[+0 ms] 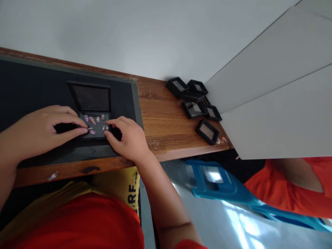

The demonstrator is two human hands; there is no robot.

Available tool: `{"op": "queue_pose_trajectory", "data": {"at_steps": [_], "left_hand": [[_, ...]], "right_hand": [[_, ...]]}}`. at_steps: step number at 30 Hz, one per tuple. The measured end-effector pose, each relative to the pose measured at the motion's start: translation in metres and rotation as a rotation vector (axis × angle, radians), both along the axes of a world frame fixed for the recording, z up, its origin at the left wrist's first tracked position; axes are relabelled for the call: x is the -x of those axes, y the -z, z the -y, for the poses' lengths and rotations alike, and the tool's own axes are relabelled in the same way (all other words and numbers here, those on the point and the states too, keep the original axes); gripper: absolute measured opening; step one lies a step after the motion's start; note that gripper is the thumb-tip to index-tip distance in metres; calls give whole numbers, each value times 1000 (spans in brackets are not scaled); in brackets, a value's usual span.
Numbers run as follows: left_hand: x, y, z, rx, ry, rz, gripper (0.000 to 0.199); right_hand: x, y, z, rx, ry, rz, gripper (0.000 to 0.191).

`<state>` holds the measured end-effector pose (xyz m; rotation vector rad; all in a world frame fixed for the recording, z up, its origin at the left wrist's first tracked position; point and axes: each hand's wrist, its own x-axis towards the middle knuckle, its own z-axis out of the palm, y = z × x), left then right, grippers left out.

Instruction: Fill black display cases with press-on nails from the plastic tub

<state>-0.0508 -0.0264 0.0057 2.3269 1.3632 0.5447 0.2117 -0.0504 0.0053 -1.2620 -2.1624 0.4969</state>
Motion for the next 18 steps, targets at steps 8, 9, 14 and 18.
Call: {"op": "queue_pose_trajectory", "data": {"at_steps": [8,9,14,18], "left_hand": [[-3,1,1,17,4,7,35],[-3,2,1,14,9,9,34],[-2,5,1,-8,5,2,34],[-2,6,1,-26,31,7,37]], "right_hand": [[-1,1,0,-5,-2,-1,24],[-1,0,0,-3,-2,-1,24],[0,0,1,3,2,3,23],[0,0,1,-2,1,-13,27]]}}
